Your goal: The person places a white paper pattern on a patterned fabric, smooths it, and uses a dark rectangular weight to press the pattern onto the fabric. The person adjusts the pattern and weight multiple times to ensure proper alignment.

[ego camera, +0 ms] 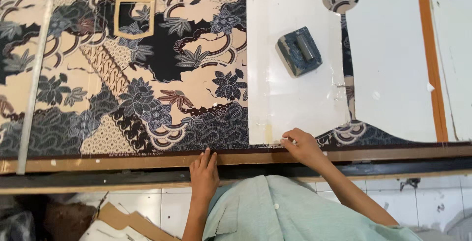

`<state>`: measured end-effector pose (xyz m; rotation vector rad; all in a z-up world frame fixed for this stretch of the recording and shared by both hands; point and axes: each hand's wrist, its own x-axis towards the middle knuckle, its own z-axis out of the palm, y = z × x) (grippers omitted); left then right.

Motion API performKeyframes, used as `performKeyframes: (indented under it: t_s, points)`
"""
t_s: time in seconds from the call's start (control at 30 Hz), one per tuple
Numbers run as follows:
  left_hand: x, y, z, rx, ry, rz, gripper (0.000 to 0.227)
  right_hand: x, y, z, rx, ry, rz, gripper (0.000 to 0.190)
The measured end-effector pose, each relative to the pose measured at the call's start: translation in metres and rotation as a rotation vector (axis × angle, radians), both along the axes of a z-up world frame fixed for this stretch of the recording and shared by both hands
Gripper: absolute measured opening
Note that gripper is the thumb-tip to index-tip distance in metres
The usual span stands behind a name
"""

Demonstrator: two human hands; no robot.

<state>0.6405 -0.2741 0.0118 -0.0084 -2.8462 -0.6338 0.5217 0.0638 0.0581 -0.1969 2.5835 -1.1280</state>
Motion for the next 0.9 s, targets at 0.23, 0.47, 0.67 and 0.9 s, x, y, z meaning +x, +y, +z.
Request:
performKeyframes:
  t_s: [0.23, 0.47, 0.67, 0.9]
  points:
    - [-0.039, -0.028, 0.025, 0.216, -0.12, -0.156, 0.025, -0.026, -0.014, 0.02, 0.115, 0.367, -0.169, 0.04]
    - [-0.09, 0.008, 0.048, 0.423, -0.24, -0.267, 0.027, -0.106, 0.024, 0.009, 0.343, 0.501, -0.263, 0.067]
    - [-0.114, 0.061, 0.043, 0.442, -0.182, -0.311, 0.028, -0.19, 0.042, 0.009, 0.503, 0.327, -0.21, 0.084]
    - [-0.129, 0.095, 0.022, 0.125, -0.164, -0.298, 0.039, -0.237, 0.037, 0.025, 0.563, 0.153, -0.079, 0.102]
